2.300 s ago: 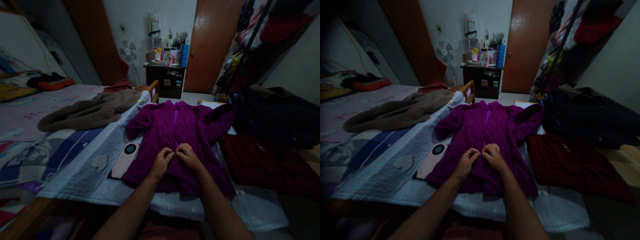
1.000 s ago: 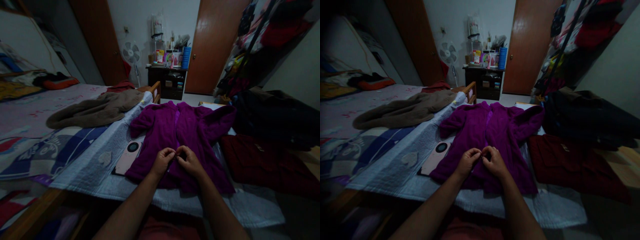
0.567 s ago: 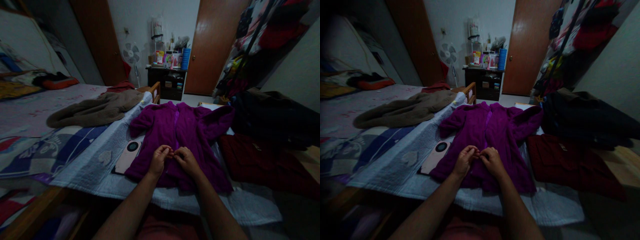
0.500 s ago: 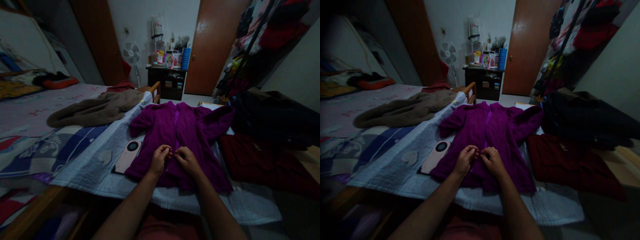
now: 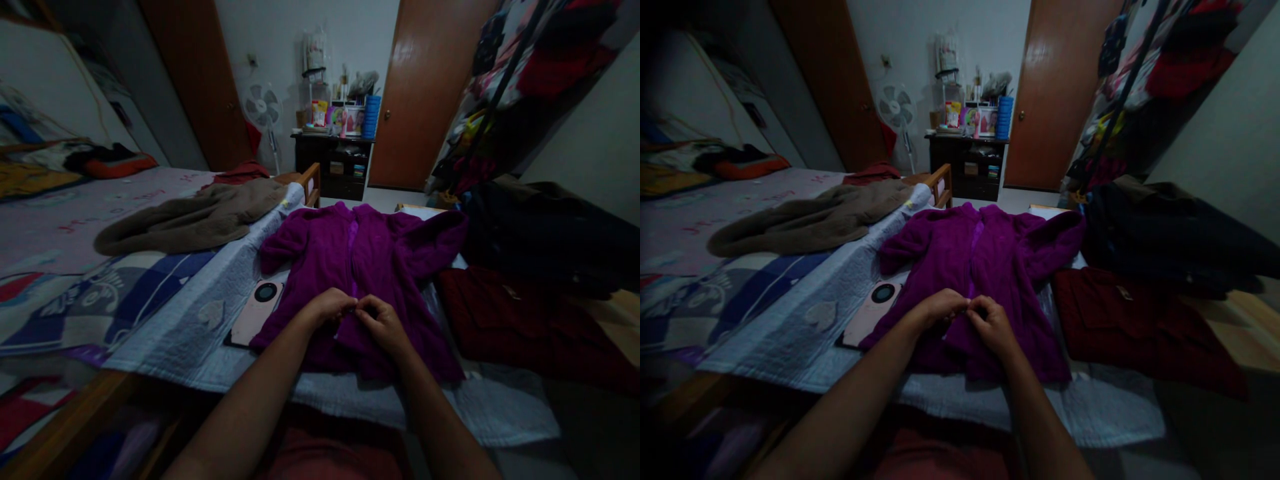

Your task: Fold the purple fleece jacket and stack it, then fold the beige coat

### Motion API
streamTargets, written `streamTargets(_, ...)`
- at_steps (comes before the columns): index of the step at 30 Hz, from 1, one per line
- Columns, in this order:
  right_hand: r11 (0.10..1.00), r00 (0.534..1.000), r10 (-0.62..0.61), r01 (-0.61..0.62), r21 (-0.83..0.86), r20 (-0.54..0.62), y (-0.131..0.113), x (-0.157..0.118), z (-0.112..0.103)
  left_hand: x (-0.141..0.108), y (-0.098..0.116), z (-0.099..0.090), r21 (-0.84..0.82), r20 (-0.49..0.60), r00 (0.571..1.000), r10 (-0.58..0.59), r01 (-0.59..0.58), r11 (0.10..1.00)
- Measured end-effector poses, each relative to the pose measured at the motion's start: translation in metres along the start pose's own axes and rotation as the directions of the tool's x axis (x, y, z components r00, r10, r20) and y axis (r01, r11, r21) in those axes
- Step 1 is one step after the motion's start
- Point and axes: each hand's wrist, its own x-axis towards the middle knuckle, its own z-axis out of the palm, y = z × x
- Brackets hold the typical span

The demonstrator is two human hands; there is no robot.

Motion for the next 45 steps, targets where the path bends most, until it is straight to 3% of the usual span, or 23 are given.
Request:
streamTargets(4,0.999,0.999,-0.027,0.025,-0.034,-0.036,-0.001,-0.001,-0.001,0.005,0.011,-0.004,0.051,0.013,1.0,0.018,-0.019,0.999)
streamTargets(10,0.991,0.992,-0.021,0.004,-0.136,-0.126,-0.005,-0.004,0.0,0.015,0.012,0.002,0.017,-0.107,0.99,0.089,-0.087,0.996)
streamTargets(16,0.981,0.994,-0.033,0.012,-0.192,-0.104,-0.005,-0.007,0.002,0.022,0.0,0.011,-0.01,-0.165,0.98,0.11,-0.113,0.994)
streamTargets(29,0.987,0.996,-0.002,-0.012,-0.161,-0.084,-0.006,-0.004,-0.001,0.023,-0.009,0.015,-0.064,-0.178,0.976,0.128,-0.141,0.988)
streamTargets(39,0.992,0.955,0.036,-0.068,-0.102,-0.294,-0.002,0.009,0.002,0.024,-0.013,0.019,-0.158,-0.156,0.971,0.18,-0.204,0.966)
streamTargets(45,0.993,0.982,0.032,-0.052,-0.104,-0.187,0.0,0.006,-0.001,0.032,-0.021,0.02,-0.16,-0.202,0.96,0.196,-0.23,0.96)
